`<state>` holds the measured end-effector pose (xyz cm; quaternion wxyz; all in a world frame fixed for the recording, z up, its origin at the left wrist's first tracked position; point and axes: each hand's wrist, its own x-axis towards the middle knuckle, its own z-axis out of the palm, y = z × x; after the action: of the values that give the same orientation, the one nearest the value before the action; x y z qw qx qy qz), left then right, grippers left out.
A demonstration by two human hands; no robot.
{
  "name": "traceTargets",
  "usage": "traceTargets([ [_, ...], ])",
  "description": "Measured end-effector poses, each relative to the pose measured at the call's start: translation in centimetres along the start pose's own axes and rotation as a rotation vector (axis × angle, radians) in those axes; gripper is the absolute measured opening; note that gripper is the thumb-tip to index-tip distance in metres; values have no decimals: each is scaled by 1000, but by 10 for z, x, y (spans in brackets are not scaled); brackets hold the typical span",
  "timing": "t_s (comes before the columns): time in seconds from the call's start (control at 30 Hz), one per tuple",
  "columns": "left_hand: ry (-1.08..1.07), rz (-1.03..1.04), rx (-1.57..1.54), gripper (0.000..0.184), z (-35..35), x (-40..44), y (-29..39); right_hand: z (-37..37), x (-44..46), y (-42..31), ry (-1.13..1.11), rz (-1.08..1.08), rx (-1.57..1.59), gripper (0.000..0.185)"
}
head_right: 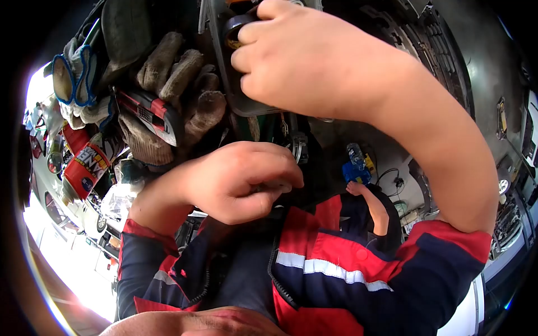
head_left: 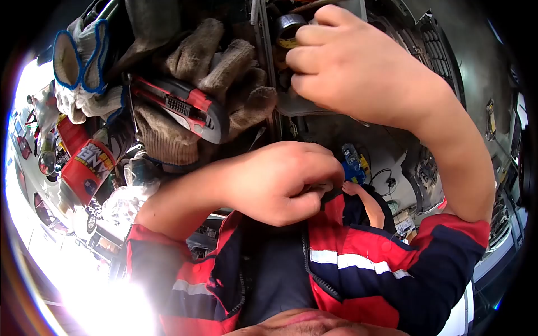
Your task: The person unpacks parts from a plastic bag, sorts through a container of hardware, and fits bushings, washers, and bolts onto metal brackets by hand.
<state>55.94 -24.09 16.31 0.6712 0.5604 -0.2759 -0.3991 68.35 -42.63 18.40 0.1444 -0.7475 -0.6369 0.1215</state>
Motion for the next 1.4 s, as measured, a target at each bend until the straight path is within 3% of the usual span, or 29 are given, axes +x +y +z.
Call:
traceTargets([
  [0.13, -17, 3, 6, 32, -2, 1, 1, 6, -14, 17, 431, -27, 178, 5],
  [0.23, -4, 8, 2, 28, 0, 1, 0, 25, -35, 31, 745, 45, 104, 15],
  [0.37, -16, 12, 14, 22, -1, 3, 1, -4, -57, -19, 669, 473, 146, 14],
  [0.43, -23, 2, 19, 22, -1, 3, 2, -19, -62, -29, 540, 547, 137, 12],
  [0.47, -26, -4, 21, 21, -1, 3, 2, -21, -66, -27, 474, 452, 90, 21],
  [0.7, -22, 20, 4, 20, 0, 5, 2, -23, -56, -33, 382, 320, 61, 28],
  [1.13, 20, 22, 13, 15, 1, -2, -2, -6, -42, -45, 320, 424, 127, 29],
  [1.4, 14, 23, 11, 15, 1, -1, -3, -2, -6, -30, 416, 593, -84, 45],
])
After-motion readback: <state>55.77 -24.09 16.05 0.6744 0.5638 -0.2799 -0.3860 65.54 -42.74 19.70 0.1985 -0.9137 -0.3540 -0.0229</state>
